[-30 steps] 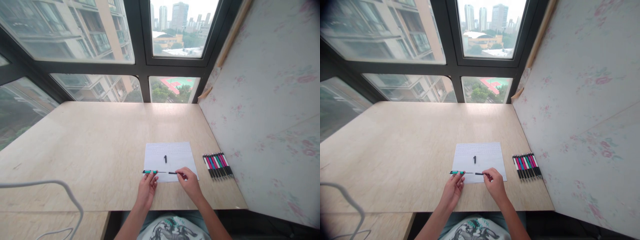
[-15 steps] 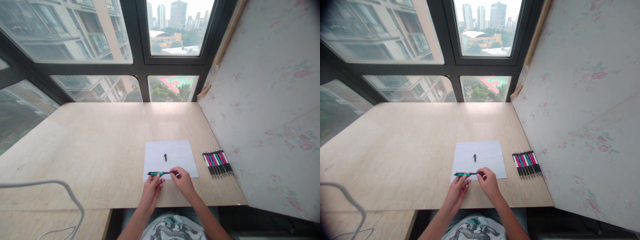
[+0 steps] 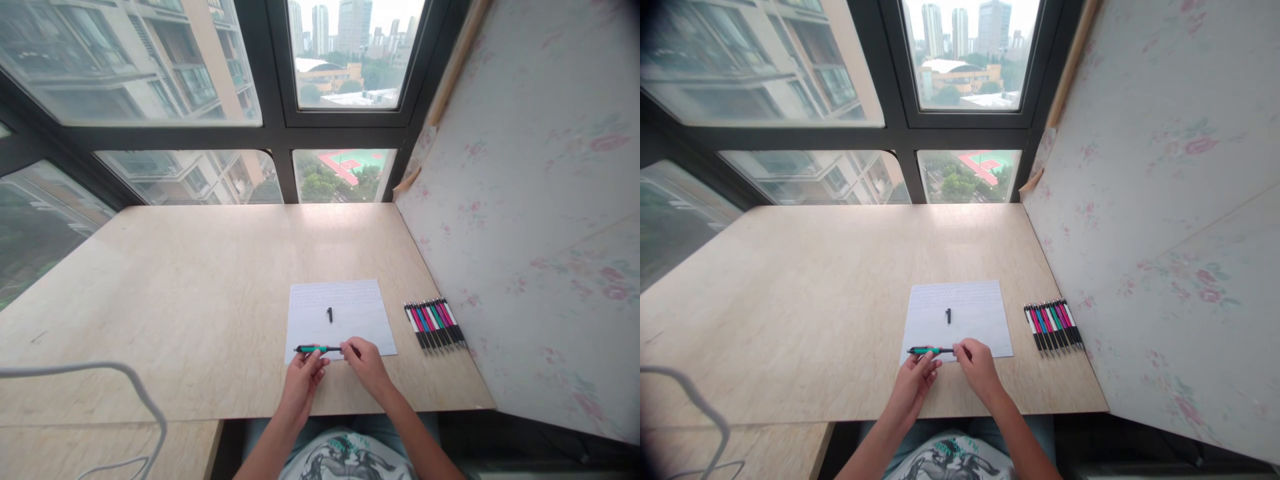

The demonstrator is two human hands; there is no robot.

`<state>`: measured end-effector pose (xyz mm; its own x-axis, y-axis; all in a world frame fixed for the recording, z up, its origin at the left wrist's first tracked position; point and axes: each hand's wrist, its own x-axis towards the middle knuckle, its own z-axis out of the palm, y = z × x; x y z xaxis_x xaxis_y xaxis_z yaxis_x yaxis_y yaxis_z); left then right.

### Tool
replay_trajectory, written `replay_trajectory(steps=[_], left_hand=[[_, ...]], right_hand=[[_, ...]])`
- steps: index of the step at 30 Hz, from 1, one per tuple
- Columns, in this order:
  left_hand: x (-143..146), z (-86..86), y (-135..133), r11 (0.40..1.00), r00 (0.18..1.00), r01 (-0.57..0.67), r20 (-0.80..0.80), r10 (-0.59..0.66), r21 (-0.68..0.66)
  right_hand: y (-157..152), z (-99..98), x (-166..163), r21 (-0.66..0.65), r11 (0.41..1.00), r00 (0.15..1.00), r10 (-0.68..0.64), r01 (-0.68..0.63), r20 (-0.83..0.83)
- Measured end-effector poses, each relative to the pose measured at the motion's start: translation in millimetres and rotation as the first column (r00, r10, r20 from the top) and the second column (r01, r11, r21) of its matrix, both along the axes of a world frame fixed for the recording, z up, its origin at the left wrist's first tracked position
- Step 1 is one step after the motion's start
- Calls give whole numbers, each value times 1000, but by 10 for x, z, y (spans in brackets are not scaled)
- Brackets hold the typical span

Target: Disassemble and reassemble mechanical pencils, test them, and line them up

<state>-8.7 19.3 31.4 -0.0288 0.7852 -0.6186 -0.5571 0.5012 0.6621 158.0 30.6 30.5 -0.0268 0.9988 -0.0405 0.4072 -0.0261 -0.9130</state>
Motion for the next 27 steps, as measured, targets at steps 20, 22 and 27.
replay_trajectory(steps=[20,22,27], left_hand=[[70,47,-12,997,997,72,4,-73,35],[75,45,-4,997,998,69,9,-69,31],[95,35,22,1000,1000,16,0,-16,-6]], right_hand=[[-31,-1,48,-117,993,997,-29,20,-77],[-26,2,51,-98,995,993,-11,0,-114],[-18,7,49,-51,998,988,-42,34,-151]])
